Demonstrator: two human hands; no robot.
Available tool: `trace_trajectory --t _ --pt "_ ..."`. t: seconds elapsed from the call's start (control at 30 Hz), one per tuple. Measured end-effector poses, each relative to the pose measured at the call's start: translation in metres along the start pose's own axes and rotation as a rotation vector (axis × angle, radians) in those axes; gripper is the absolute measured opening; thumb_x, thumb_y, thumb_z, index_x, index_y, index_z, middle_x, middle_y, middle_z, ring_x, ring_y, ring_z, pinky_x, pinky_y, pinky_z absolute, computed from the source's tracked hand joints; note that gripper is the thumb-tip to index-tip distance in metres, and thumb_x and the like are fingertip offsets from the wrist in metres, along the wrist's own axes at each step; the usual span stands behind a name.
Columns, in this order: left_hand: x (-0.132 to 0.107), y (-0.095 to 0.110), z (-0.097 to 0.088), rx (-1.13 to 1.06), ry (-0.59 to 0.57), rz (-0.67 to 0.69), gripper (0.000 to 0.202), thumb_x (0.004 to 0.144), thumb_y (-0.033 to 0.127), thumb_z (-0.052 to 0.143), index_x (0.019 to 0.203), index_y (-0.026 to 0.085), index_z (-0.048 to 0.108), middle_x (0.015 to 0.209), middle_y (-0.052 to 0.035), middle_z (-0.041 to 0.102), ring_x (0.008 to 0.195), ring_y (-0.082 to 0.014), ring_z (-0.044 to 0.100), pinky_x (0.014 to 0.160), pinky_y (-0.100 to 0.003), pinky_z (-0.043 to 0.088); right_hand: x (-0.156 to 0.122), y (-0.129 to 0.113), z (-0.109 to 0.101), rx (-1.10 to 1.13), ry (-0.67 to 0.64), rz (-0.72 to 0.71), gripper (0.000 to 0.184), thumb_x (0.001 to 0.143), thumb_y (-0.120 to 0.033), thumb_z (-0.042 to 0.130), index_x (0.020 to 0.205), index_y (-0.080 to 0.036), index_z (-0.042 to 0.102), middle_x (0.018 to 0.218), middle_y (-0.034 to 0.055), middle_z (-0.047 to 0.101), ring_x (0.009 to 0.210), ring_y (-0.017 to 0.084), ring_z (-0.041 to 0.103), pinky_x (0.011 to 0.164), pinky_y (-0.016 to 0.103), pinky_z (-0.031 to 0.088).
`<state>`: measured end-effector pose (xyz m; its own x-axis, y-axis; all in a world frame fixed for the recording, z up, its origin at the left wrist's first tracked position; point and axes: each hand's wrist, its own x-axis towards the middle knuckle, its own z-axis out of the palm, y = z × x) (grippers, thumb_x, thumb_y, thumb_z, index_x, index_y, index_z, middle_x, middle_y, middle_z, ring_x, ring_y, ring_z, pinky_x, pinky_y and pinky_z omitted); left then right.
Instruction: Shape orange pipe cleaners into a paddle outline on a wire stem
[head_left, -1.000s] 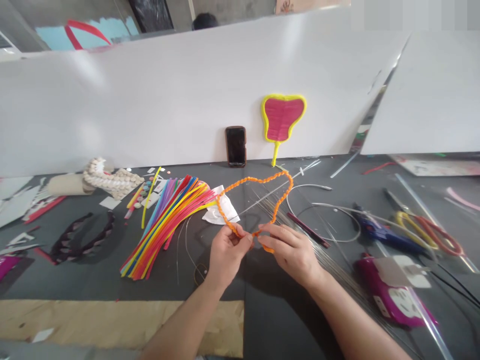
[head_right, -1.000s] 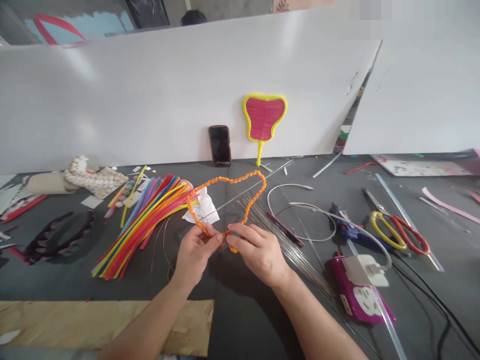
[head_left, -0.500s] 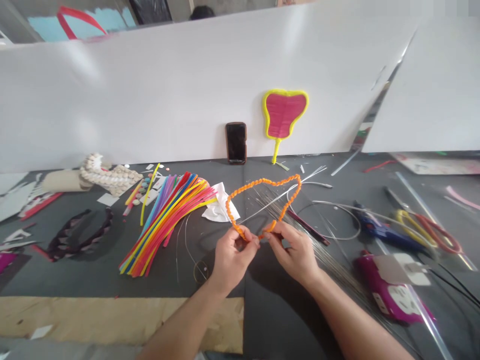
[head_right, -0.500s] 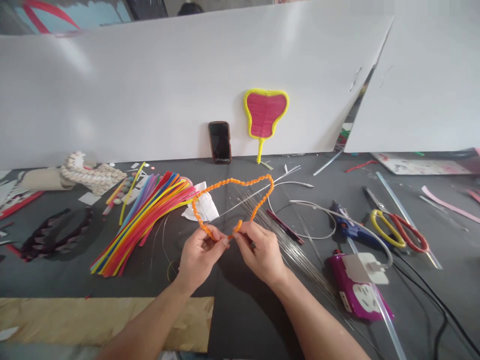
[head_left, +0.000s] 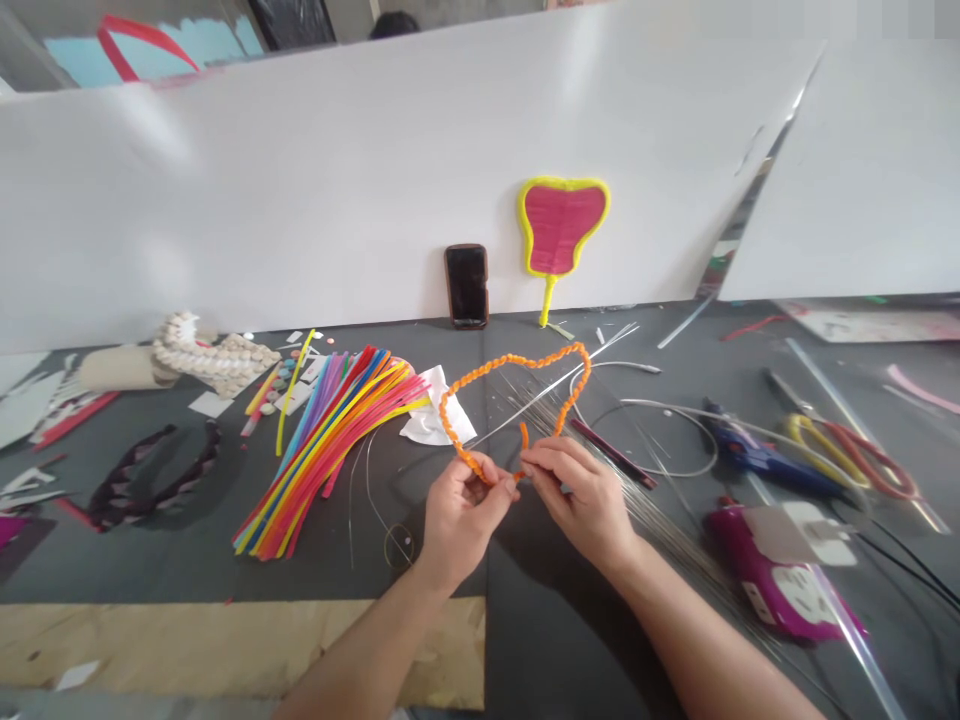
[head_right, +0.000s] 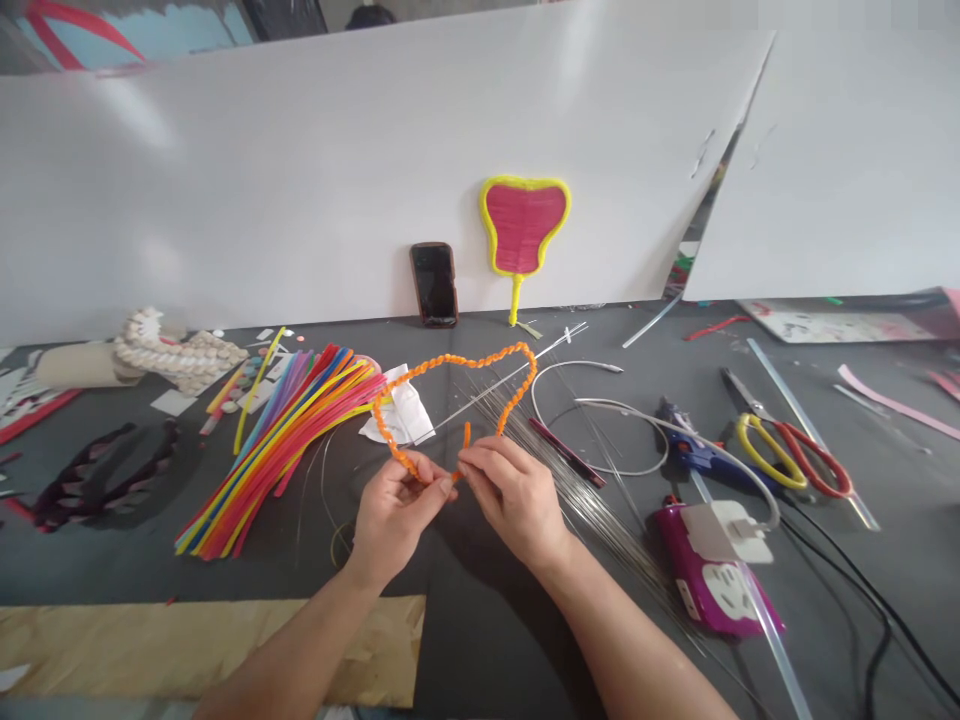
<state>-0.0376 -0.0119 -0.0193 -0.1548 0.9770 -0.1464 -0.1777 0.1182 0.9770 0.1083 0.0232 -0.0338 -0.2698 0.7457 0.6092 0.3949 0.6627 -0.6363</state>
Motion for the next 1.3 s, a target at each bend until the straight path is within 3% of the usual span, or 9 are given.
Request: trace_trajectory --t 0.27,0.47,0.7,0.83,0.93,1.03,1.1,1.2,1.3 --pt "0.003 0.003 -0.003 -0.047 0.025 0.046 0.021 0.069 0.02 0.07 0.07 0.018 0.049 0.069 0.0027 0.063 0.061 -0.0109 0.063 0.062 -0.021 0.048 -0.001 0.004 -0.004 -0.136 -0.163 -0.057 0.022 0.083 -0.015 0.052 0.104 -0.022 0.056 0.107 0.0096 0.059 0.09 0.017 0.061 0.072 0.028 0.052" --pt "0.002 0.002 -0.002 -0.031 0.009 0.036 0.021 0.07 0.02 0.069 0.07 0.018 0.048 0.068 0.0035 0.063 0.061 -0.0106 0.064 0.064 -0.022 0.05 -0.002 0.006 -0.002 -0.307 -0.124 -0.074 0.014 0.088 -0.015 0.048 0.088 -0.022 0.06 0.102 0.0071 0.061 0.074 0.013 0.063 0.059 0.022 0.047" --pt "0.004 -0.002 -0.002 -0.022 0.003 0.035 0.019 0.07 0.018 0.068 0.072 0.018 0.049 0.067 0.004 0.063 0.06 -0.0099 0.063 0.063 -0.022 0.049 0.0 0.009 -0.002 -0.294 -0.106 -0.102 0.018 0.086 -0.009 0.047 0.087 -0.021 0.061 0.104 0.0073 0.063 0.082 0.015 0.064 0.065 0.023 0.049" --pt "0.009 -0.001 -0.007 -0.119 0.034 0.023 0.021 0.069 0.016 0.07 0.071 0.018 0.049 0.064 0.0051 0.062 0.056 -0.0088 0.061 0.063 -0.022 0.049 -0.001 0.007 -0.002 -0.169 0.01 -0.066 0.025 0.084 -0.009 0.052 0.106 -0.02 0.057 0.119 0.0122 0.054 0.09 0.017 0.062 0.072 0.027 0.051" --pt "0.013 0.001 -0.01 -0.201 0.048 0.009 0.023 0.068 0.015 0.07 0.071 0.018 0.048 0.063 0.0055 0.061 0.055 -0.0085 0.06 0.061 -0.021 0.048 -0.002 0.005 -0.003 -0.011 0.111 0.052 0.02 0.082 -0.009 0.052 0.096 -0.022 0.058 0.105 0.0087 0.058 0.08 0.016 0.06 0.064 0.027 0.05" --pt "0.015 0.005 -0.012 -0.269 0.022 -0.048 0.024 0.068 0.015 0.07 0.072 0.018 0.046 0.063 0.0055 0.06 0.055 -0.0083 0.059 0.059 -0.02 0.048 -0.002 0.005 0.0 0.203 0.094 0.26 0.014 0.084 -0.013 0.052 0.09 -0.023 0.059 0.093 0.0049 0.06 0.076 0.015 0.057 0.062 0.028 0.049" --pt "0.015 0.006 -0.012 -0.309 -0.011 -0.096 0.024 0.068 0.014 0.069 0.073 0.018 0.046 0.063 0.0053 0.06 0.055 -0.0079 0.059 0.057 -0.019 0.047 -0.002 0.006 0.004 0.415 0.061 0.412 0.021 0.085 -0.018 0.053 0.105 -0.025 0.057 0.092 0.0046 0.06 0.075 0.015 0.057 0.06 0.028 0.048" --pt "0.013 0.007 -0.011 -0.346 -0.082 -0.163 0.024 0.069 0.013 0.068 0.074 0.018 0.045 0.063 0.0044 0.06 0.054 -0.0073 0.057 0.056 -0.018 0.047 -0.002 0.006 0.008 0.741 0.016 0.572 0.047 0.084 -0.025 0.057 0.128 -0.03 0.043 0.09 0.0033 0.061 0.077 0.016 0.057 0.056 0.026 0.047" --pt "0.012 0.004 -0.011 -0.363 -0.135 -0.207 0.024 0.069 0.012 0.067 0.075 0.018 0.045 0.064 0.004 0.06 0.054 -0.0072 0.057 0.056 -0.018 0.047 -0.002 0.005 0.008 0.852 -0.001 0.597 0.046 0.081 -0.029 0.061 0.125 -0.032 0.048 0.112 0.0048 0.058 0.081 0.015 0.057 0.058 0.026 0.048"
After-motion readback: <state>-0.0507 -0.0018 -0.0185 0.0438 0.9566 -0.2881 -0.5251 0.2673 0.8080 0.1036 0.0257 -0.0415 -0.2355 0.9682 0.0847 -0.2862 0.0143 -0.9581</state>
